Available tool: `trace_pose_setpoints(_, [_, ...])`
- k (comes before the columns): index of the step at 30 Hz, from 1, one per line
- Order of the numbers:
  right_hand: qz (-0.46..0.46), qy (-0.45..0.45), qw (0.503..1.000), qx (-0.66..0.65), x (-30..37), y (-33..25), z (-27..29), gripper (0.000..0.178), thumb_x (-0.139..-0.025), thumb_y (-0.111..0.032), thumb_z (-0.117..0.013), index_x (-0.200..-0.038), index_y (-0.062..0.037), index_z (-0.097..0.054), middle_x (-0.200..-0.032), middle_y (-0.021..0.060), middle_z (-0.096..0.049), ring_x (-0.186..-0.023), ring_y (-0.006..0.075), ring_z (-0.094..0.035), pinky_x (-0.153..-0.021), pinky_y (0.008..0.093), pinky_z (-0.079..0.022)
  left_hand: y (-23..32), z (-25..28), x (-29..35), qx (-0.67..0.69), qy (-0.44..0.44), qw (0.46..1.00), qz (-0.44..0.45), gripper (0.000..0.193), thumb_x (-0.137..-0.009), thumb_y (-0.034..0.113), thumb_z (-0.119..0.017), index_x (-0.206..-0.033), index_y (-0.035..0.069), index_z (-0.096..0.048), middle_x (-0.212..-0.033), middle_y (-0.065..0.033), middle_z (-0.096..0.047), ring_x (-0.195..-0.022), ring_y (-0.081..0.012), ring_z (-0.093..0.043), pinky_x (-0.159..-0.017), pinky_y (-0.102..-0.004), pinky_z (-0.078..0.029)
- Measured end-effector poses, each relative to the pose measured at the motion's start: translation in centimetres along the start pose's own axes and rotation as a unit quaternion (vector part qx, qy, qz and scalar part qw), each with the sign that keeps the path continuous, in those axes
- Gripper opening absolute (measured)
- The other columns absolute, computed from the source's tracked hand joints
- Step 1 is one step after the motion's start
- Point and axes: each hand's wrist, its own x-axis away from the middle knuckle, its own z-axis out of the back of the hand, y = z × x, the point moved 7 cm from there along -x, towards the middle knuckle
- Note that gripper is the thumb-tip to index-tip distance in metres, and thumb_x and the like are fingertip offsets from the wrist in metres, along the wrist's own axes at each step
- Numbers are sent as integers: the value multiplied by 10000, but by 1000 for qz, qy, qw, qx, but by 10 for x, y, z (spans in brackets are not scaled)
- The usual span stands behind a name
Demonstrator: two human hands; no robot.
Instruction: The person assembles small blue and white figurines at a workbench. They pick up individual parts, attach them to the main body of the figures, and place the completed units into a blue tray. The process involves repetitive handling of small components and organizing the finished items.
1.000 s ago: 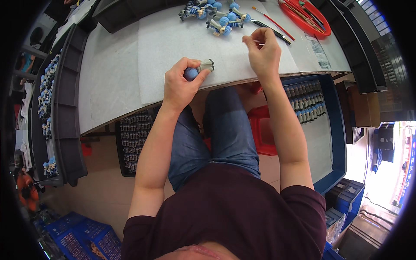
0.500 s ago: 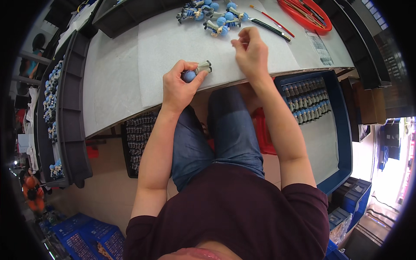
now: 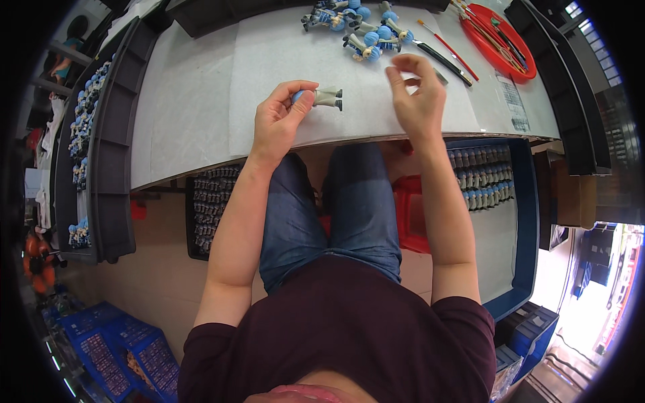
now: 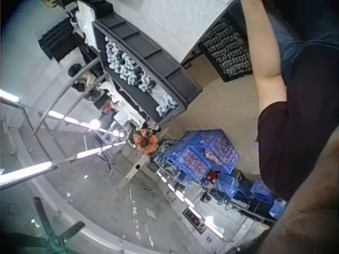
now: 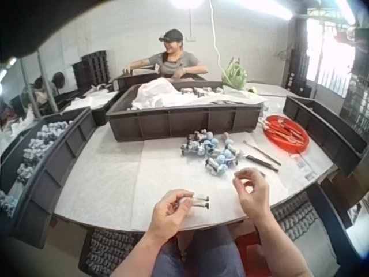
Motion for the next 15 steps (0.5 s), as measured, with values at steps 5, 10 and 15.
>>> trace_pose_setpoints(5, [-262, -287, 874, -292, 41, -29, -68, 357, -882, -177, -604, -1150, 43, -514, -849, 118, -639, -704, 147, -632, -571, 240, -499, 8, 4, 1, 12, 7, 999, -32, 244, -865, 90, -603, -1099, 22, -605, -1034, -44, -517, -850, -71, -519, -698, -185, -430])
trace_pose_setpoints(10, [-148, -215, 913, -315, 28, -37, -81, 293, -814, -67, -664, -1062, 50, -562, -929, 105, -633, -842, 152, -624, -722, 266, -522, 12, 10, 3, 96, 109, 989, -26, 309, -900, 109, -561, -1177, -25, -536, -1069, -83, -575, -950, -128, -562, -828, -244, -463])
trace_pose_setpoints(15, [-24, -143, 954, -262, 37, -46, -81, 352, -708, 56, -711, -1032, 12, -581, -1038, 102, -620, -930, 156, -610, -814, 289, -512, 0, 14, -3, 182, 92, 977, 64, 317, -926, 173, -524, -1168, -32, -534, -1019, -96, -615, -919, -164, -595, -820, -293, -492])
